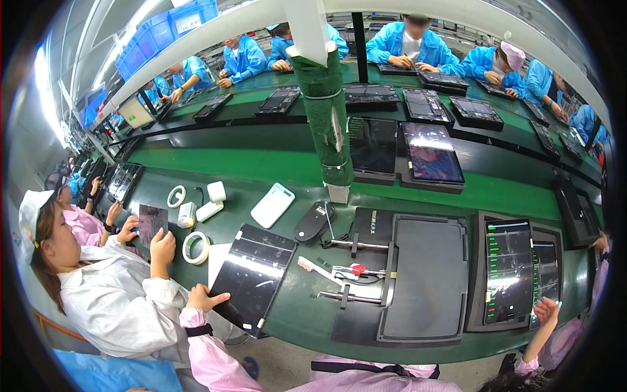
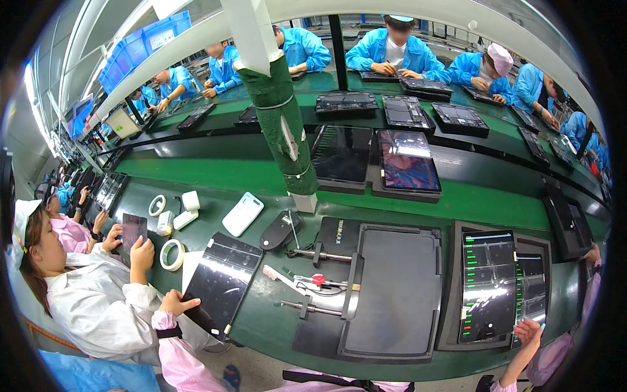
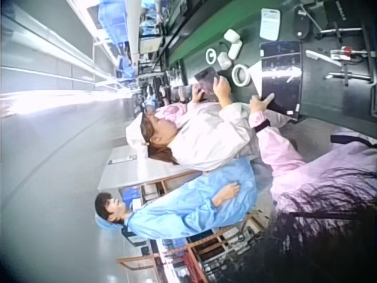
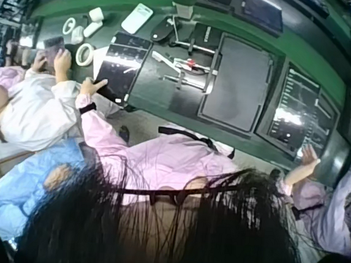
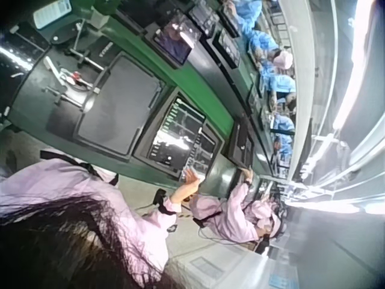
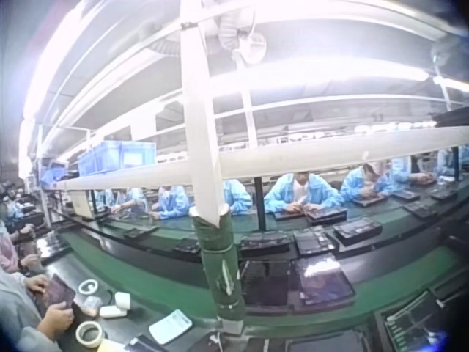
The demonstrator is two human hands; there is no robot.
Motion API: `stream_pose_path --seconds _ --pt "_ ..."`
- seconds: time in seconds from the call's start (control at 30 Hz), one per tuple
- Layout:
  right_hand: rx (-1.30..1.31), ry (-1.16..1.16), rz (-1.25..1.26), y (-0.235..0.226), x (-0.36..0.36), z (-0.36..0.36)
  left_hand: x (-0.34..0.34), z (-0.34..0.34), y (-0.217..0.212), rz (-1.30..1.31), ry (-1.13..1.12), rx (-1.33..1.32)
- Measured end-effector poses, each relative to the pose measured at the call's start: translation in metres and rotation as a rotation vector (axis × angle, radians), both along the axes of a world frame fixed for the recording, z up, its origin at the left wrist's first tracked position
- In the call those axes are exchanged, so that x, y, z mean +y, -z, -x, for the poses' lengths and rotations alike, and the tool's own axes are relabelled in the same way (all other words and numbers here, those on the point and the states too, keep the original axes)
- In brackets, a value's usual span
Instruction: Testing and assembling tablet computers on a factory production line.
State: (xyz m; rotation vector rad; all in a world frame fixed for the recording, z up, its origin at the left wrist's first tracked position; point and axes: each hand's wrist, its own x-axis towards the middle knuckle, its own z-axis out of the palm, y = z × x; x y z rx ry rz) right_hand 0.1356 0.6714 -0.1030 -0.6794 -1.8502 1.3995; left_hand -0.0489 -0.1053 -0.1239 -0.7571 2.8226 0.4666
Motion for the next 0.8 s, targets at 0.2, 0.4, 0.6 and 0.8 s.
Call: stream_pose_path --seconds 0.2,0.4,0.6,0.8 --pt "0.03 -0.03 0.032 0.007 0.001 0.004 -0.001 0.009 -0.022 -0.098 0.102 -0.304" --pt "0.063 -0.028 -0.007 -0.005 -0.033 0.009 0.035 -0.023 -0.038 -0.872 0.129 0.057" --pt "0.141 -0.062 -0.044 -0.03 -0.088 0.026 0.073 -0.067 -0.031 -0.988 -0.095 0.442" --pt "0.108 -0.447 0.235 -0.059 -0.144 0.034 0.127 -0.137 -0.079 -0.825 -0.43 0.512"
